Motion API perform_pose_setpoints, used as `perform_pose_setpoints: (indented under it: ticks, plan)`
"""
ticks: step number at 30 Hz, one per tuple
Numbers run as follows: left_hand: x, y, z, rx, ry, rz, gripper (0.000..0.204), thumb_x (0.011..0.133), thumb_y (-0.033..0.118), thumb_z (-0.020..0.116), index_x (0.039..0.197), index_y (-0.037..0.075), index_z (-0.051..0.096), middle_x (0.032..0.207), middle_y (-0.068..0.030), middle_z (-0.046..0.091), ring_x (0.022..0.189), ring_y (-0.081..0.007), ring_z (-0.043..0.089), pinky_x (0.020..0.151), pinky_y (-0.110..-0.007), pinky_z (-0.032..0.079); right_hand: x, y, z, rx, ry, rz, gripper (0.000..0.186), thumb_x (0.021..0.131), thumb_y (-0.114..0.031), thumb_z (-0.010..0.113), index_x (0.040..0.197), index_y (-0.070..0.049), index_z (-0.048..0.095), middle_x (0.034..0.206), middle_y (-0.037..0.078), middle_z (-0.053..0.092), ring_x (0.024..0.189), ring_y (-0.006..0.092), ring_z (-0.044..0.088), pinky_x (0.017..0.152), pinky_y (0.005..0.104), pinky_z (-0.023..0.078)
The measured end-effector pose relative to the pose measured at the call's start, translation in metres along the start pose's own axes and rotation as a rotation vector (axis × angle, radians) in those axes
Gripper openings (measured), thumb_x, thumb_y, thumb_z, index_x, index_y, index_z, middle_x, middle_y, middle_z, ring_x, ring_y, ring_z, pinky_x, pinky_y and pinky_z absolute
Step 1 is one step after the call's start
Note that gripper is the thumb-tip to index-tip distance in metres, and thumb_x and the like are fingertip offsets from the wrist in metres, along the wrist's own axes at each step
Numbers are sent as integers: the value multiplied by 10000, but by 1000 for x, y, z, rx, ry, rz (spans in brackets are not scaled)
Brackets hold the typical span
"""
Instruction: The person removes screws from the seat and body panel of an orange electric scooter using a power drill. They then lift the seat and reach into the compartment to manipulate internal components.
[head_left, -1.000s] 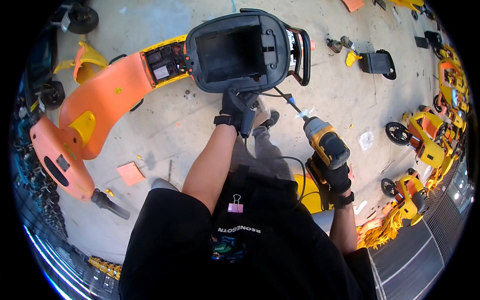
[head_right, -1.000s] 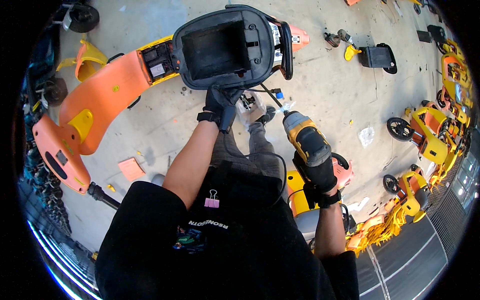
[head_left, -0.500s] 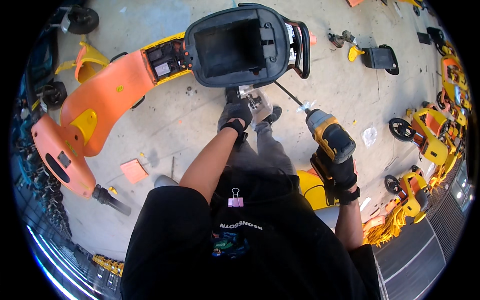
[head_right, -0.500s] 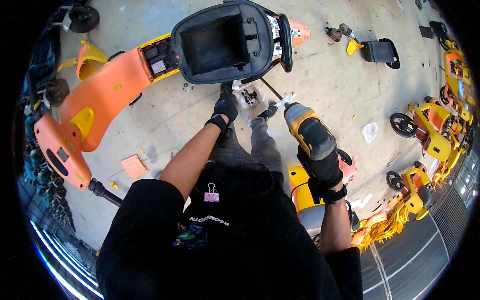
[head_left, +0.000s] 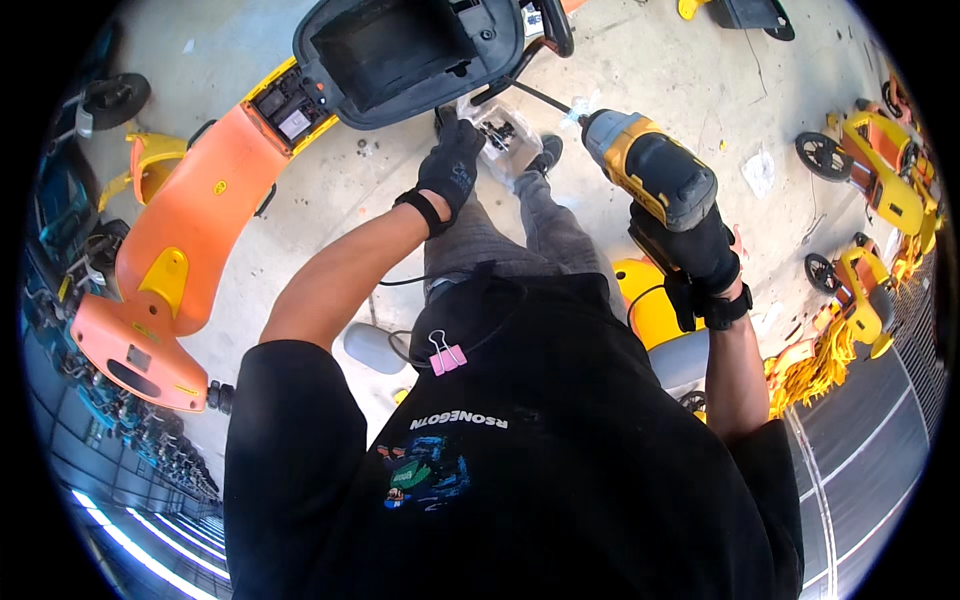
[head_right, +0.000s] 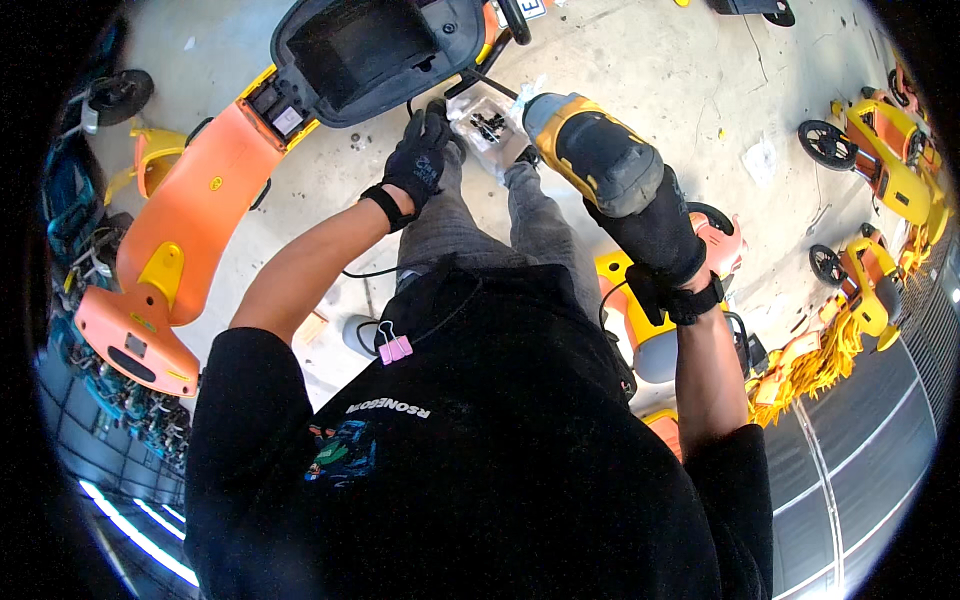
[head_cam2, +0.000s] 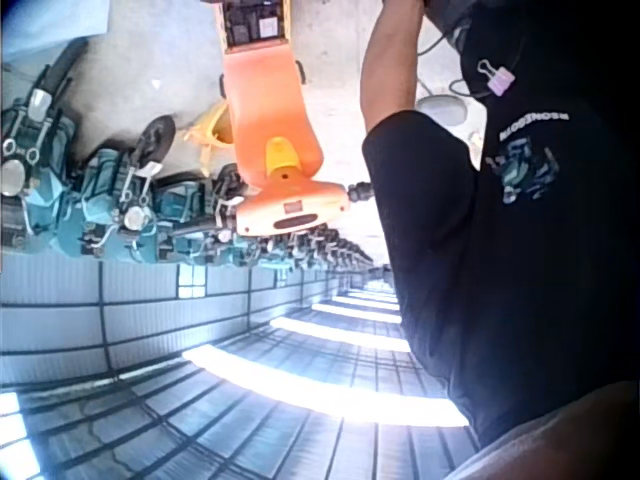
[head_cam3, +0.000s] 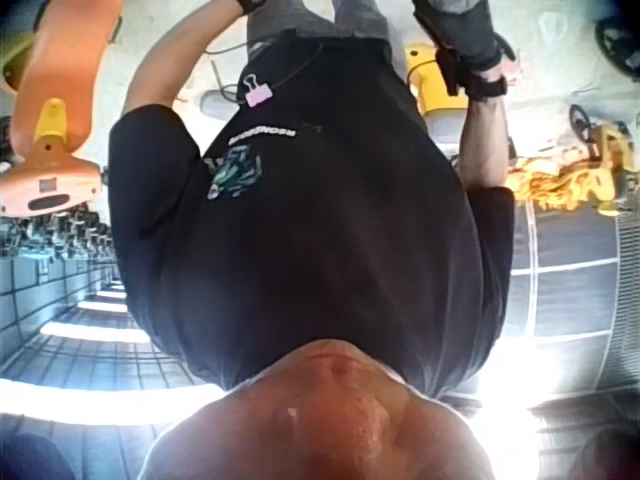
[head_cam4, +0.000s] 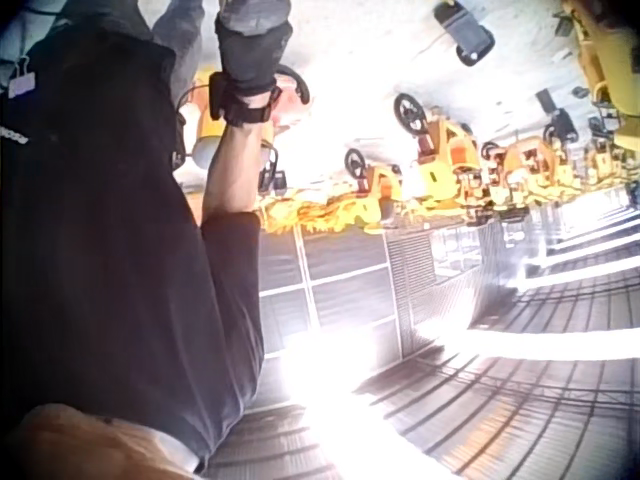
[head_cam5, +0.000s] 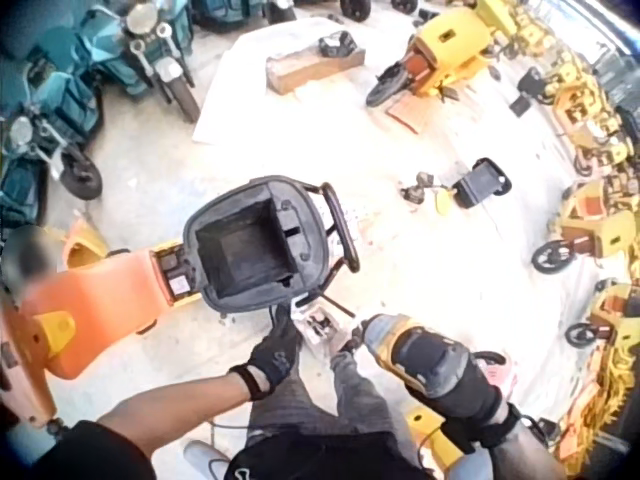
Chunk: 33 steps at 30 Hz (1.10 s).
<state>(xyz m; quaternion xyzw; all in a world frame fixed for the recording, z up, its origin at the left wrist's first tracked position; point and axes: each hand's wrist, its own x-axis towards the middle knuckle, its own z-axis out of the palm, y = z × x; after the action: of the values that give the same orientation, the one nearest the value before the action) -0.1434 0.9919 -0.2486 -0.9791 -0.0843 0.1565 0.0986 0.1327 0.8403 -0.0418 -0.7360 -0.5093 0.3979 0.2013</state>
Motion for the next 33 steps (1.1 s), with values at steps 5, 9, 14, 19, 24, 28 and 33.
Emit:
perform_pose_setpoints:
  ticks: [5,9,14,19,24,28,33]
  plan:
    - [16,8,5,-414,-419,118,250,834,143,556,1056,71,647,1018,-136,674,999,-292,643,835,-416,465,-2,-3,-2,109,30,85,367,771,-86,733,1108,-16,608,1022,130,671,930,229,656,816,314,526]
    - [11,-2,-33,-522,-543,236,320,819,216,597,1071,48,699,1052,-184,671,1020,-328,626,865,-444,468,3,8,3,265,90,-37,290,746,-57,734,1015,8,650,874,111,698,765,200,671,700,300,541]
    - [20,-9,-57,-716,-472,12,294,830,348,611,1061,190,699,1049,-104,683,1025,-272,633,845,-397,474,10,10,3,211,120,-190,268,744,-100,755,982,-5,676,860,133,702,772,206,685,720,304,538]
    - [16,-1,-24,-1318,-192,-203,254,890,272,591,1066,114,685,991,-111,698,905,-226,661,797,-354,495,8,0,0,313,122,-46,313,734,-138,763,1001,-5,671,889,160,698,815,247,695,739,325,537]
    - [7,1,4,-1776,-207,-417,303,883,251,636,1078,22,669,977,-98,699,901,-181,643,808,-304,496,12,7,-2,280,75,-84,322,741,-114,743,1025,13,657,899,170,695,813,241,689,751,322,532]
    - [8,0,7,-1995,-127,-547,277,915,208,603,1112,22,659,974,-67,691,900,-168,630,823,-292,485,13,3,-4,266,48,-90,318,744,-56,721,1046,18,650,940,140,702,829,197,671,779,313,527]
    - [13,0,46,-2363,-7,-870,213,954,187,550,1076,53,662,876,-22,646,782,-116,585,715,-259,476,9,2,-4,161,19,-45,280,764,-63,700,1032,2,652,979,128,698,889,214,668,809,322,521]
